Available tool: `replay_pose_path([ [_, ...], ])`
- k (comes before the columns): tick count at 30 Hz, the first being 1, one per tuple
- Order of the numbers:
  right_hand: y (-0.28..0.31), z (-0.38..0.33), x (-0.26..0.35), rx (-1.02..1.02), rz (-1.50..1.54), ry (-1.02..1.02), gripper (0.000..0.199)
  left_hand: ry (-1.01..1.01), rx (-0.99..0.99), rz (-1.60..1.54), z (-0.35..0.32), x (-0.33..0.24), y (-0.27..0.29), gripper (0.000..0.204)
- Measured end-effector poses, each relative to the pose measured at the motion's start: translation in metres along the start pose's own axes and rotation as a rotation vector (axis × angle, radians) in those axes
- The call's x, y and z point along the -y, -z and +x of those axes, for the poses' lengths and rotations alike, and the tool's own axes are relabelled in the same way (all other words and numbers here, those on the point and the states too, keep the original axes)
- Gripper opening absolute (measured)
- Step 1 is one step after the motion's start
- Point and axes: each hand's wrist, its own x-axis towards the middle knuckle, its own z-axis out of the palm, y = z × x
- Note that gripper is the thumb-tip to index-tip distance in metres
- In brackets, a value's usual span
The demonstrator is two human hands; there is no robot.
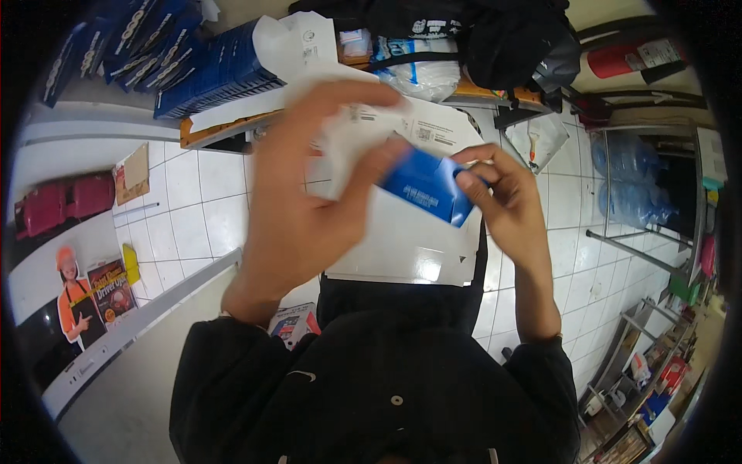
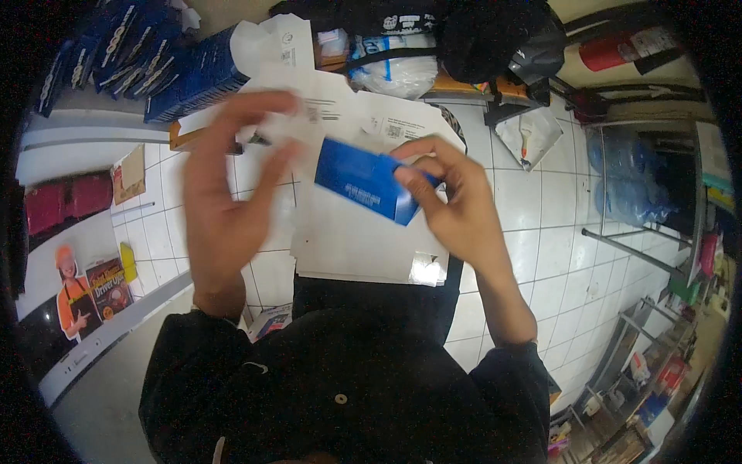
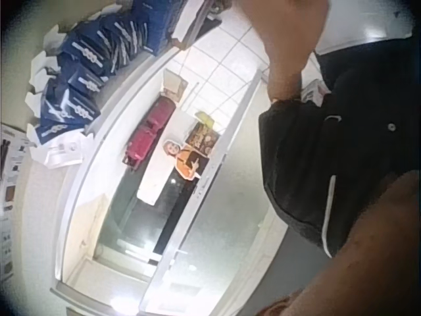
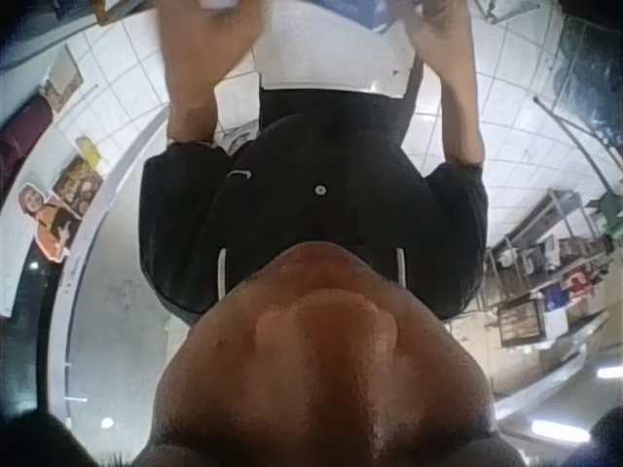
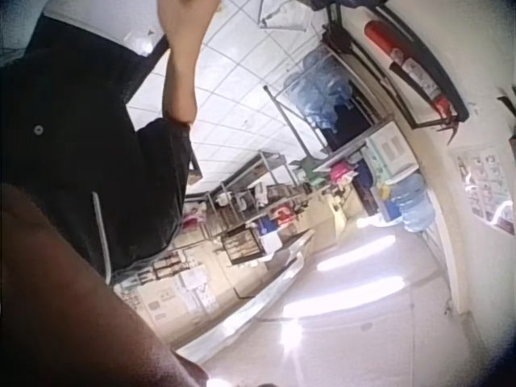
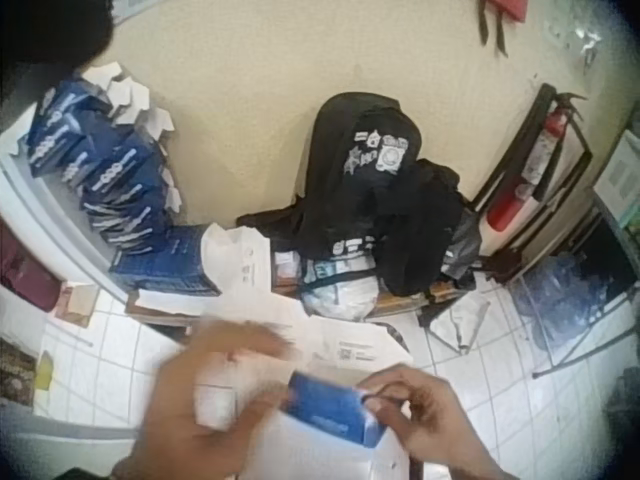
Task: The person assembles cardboard boxes by folding the flaps and pressing down on the pre-scored lines to form the box shape.
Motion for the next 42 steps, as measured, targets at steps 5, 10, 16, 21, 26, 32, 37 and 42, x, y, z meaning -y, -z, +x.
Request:
replay_pose_path([
  [5, 0.007, 0.008, -0.009, -0.080, 0.321, -0.070, 0.017, 0.305, -0.614, -0.379, -0.035, 0.028, -0.039, 0.026],
  [10, 0.002, 0.008, -0.018, -0.024, 0.318, -0.046, 0.017, 0.321, -0.126, -0.264, -0.039, 0.050, -0.059, 0.030],
  [16, -0.009, 0.003, -0.031, -0.028, 0.335, -0.055, 0.016, 0.273, 0.053, -0.276, -0.045, 0.057, -0.053, 0.033],
  [21, -0.018, -0.001, -0.033, -0.040, 0.413, -0.035, 0.016, 0.113, 0.029, 0.000, -0.040, 0.060, -0.055, 0.034],
  [26, -0.015, -0.001, -0.032, 0.011, 0.379, -0.031, 0.014, 0.198, 0.015, 0.005, -0.036, 0.058, -0.055, 0.032],
  [32, -0.024, -0.014, -0.034, -0.035, 0.343, -0.074, 0.015, 0.081, 0.322, -0.034, -0.054, 0.036, -0.041, 0.040],
  [37, -0.031, -0.042, -0.022, -0.081, 0.105, -0.046, 0.024, -0.022, 0.350, 0.172, -0.073, 0.034, -0.043, 0.065],
  [42, -0.013, -0.030, 0.000, -0.366, -0.288, 0.413, 0.047, -0.067, 0.107, -0.014, -0.084, 0.068, -0.026, 0.056],
])
